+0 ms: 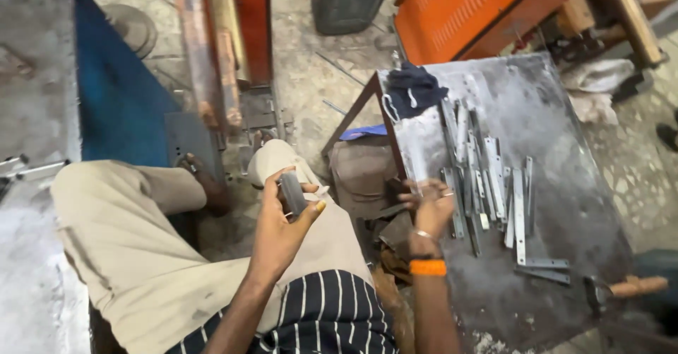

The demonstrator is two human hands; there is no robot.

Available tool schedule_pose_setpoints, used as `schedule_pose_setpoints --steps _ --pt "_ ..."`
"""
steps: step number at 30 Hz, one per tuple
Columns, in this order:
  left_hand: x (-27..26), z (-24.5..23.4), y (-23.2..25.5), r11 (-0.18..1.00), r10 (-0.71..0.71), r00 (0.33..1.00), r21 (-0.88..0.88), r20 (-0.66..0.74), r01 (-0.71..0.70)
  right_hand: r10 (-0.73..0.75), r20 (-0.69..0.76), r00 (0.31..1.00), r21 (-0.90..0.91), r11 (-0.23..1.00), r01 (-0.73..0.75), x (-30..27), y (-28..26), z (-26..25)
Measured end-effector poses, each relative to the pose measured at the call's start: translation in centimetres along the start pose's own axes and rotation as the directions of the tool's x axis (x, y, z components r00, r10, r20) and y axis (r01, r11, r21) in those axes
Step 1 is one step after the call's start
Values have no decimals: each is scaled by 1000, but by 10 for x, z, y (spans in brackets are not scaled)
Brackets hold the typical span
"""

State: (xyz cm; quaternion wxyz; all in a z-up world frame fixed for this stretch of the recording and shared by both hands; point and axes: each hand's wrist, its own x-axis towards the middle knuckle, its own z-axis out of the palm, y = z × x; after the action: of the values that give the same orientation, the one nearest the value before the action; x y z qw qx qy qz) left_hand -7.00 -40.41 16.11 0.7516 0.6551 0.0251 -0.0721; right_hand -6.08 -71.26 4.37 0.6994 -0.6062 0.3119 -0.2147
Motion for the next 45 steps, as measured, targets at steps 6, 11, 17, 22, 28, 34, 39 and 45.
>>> schedule_pose_setpoints --steps 6,11,17,22,28,34,39,45 --pt "5 -22 -9 913 -203 979 -361 5 191 219 467 857 3 968 -249 -107 -27 89" --pt "-1 -48 -4 856 -240 970 -480 -43 191 95 558 824 -111 993 -39 -153 -58 131" --pt "-13 -68 -6 819 -179 976 -569 -126 77 -135 663 737 -155 938 311 -192 -72 150" --pt "-20 -74 15 793 -138 981 -608 -137 26 -102 730 676 -170 931 324 -201 -79 153" --pt "-15 -90 -2 790 -158 962 -614 -221 -12 24 661 750 -135 987 86 -182 -90 147" --pt "6 -137 -42 680 -150 869 -687 -471 -255 163 803 574 -215 976 22 -163 -102 132" --pt "13 -136 -48 530 -166 899 -805 -406 -266 169 875 453 -173 984 -33 -171 -102 138" --pt "2 -94 -49 613 -167 913 -765 -372 -199 136 819 558 -36 982 -187 -203 -85 160"
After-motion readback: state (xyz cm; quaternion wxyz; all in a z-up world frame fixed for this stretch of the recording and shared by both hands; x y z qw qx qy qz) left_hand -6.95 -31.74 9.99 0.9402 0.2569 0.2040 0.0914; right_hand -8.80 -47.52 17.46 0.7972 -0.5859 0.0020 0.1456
